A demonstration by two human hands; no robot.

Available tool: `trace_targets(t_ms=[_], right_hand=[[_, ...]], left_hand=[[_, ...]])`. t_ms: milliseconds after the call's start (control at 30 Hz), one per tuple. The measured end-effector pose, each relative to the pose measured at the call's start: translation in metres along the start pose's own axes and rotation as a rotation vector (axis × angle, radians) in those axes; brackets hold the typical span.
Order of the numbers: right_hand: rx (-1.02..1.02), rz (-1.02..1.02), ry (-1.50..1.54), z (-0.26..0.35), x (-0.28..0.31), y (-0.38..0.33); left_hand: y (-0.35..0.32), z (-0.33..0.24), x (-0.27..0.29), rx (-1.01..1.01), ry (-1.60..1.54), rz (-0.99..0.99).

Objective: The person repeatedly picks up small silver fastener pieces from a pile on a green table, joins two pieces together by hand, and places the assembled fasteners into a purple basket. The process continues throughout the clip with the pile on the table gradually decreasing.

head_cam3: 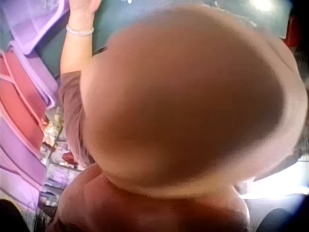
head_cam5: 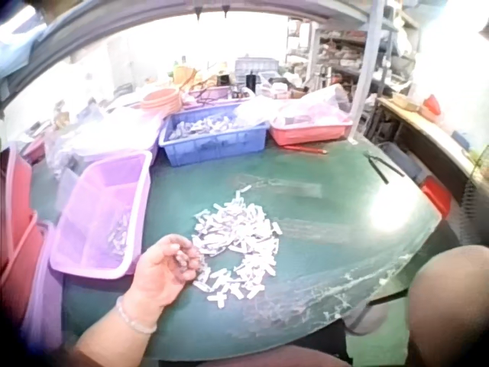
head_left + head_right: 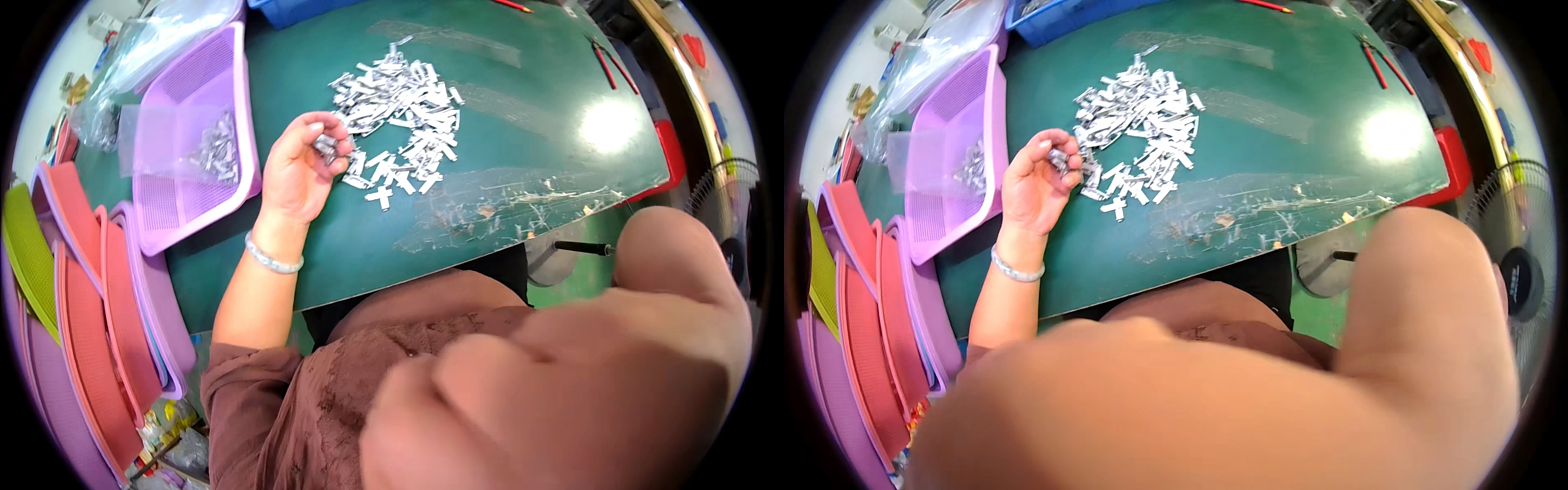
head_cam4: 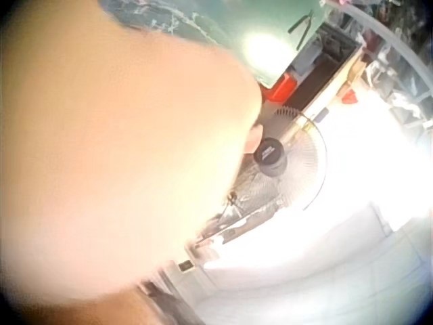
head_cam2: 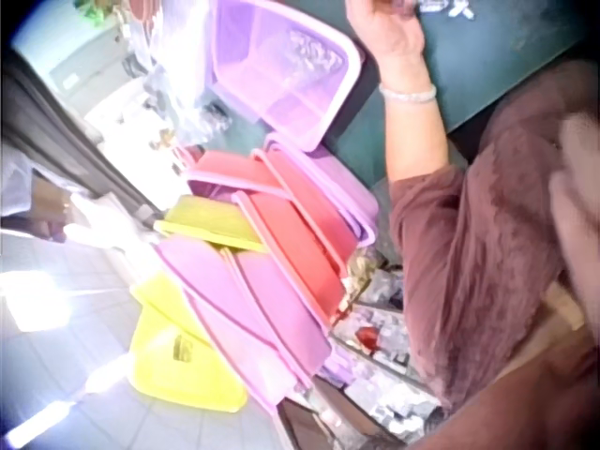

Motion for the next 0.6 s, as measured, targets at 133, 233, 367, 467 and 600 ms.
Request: trace_targets(t_ms=[133,233,367,467,600], right_hand=[[0.002,-0.010,0.012,-0.001,0.006,-0.008],[0.001,-0.019,0.022,0.004,0.008,-0.012],[-0.011,0.003,0.036,0.004,-0.002,-0.016],[0.089,0.001,0.087,0.004,-0.022,-0.023],[0.094,0.001,0.088,0.007,-0.040,-0.023]], left_hand=[[-0.006,-0.008,0.003,-0.060,0.155,-0.062],[-0.006,-0.011,0.005,-0.069,0.169,-0.054],[0.007,-0.005,-0.001,-0.053,0.389,-0.093],[-0.010,-0.014,0.003,-0.081,0.631,-0.255],[0.002,-0.019,-0.007,-0.196,1.063,-0.241]])
Point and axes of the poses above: each hand's wrist, its own y-axis towards the middle knuckle, its own x-axis out of the back of the hand, z = x × y, the point moved 7 cm from there along y, towards the middle knuckle, and after that the axes turned 1 degree about z, right-handed, at the moved point
